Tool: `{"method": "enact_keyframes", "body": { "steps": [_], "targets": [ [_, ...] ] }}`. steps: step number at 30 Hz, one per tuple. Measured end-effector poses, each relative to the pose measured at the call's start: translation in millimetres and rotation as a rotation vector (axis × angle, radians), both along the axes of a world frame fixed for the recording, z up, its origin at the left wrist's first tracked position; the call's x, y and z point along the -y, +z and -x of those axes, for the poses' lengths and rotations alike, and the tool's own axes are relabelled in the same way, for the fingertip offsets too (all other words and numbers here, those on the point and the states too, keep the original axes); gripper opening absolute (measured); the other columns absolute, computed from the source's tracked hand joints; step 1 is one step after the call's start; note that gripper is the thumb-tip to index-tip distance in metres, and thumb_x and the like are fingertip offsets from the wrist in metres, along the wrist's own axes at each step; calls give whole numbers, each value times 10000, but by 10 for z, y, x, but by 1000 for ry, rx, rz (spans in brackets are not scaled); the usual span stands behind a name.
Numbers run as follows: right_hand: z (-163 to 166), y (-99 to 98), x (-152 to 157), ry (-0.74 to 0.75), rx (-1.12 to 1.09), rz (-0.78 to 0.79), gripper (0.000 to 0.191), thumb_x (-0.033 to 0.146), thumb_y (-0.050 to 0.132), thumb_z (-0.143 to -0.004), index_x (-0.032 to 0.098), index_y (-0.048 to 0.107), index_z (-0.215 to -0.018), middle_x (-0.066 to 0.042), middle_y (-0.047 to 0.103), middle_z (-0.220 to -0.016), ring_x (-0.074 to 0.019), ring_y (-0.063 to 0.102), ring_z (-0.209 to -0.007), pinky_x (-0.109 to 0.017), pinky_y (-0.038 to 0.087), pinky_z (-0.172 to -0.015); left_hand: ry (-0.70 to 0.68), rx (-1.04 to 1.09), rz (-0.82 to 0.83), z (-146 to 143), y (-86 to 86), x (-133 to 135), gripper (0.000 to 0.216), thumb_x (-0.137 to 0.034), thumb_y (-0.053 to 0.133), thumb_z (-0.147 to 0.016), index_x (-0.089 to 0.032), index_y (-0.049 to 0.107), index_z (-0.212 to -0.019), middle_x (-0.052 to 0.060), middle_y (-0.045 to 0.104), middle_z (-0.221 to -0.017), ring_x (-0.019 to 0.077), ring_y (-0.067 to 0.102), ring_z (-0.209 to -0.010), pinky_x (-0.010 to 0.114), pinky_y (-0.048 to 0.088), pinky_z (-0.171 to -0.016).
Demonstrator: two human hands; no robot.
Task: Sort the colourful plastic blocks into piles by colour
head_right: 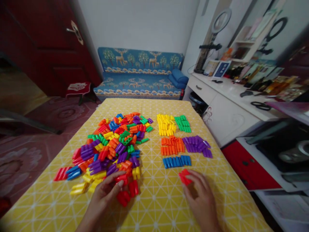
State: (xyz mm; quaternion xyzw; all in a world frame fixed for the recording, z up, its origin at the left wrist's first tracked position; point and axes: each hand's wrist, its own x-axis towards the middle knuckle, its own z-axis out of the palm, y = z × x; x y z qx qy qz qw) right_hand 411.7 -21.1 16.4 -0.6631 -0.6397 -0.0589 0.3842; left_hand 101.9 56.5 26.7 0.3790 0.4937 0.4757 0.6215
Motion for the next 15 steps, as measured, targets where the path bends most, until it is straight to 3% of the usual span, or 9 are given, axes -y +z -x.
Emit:
{"method": "enact_keyframes", "body": {
  "steps": [4, 8, 12, 15],
  "targets": [
    [-808, -145, 4, -295, -124, -34, 305, 462, 628, -812, 200, 619, -968, -88, 665, -1095, -215, 633, -924, -338, 521, -719, -2, 13, 9, -63, 50, 25, 493, -449, 821, -645, -125, 723, -1002, 90, 728, -813, 185, 660, -689, 270, 532, -649],
    [-1225, -279, -70, -285, -110, 87, 362, 530, 594, -797, 196, 635, -932, -85, 680, -1034, -217, 642, -888, -347, 514, -732, -94, -59, -12, -36, 113, 13, 505, -453, 803, -671, -130, 719, -1050, 90, 742, -855, 198, 679, -734, 280, 555, -674],
    [-1158, -115, -133, -277, 51, 53, 403, 586, 563, -794, 205, 684, -844, -104, 655, -1075, -263, 614, -1010, -441, 470, -903, -142, -48, -10, 26, 147, -8, 542, -457, 784, -695, -172, 697, -1149, 108, 736, -1064, 255, 708, -884, 340, 583, -787],
    [-693, 139, -196, -246, 13, -13, 340, 532, 579, -821, 217, 699, -868, -100, 644, -1100, -266, 598, -1053, -466, 441, -964, -208, -31, -8, 9, 153, -47, 510, -450, 750, -741, -205, 684, -1184, 107, 700, -1177, 274, 710, -935, 378, 585, -829]
  ]
}}
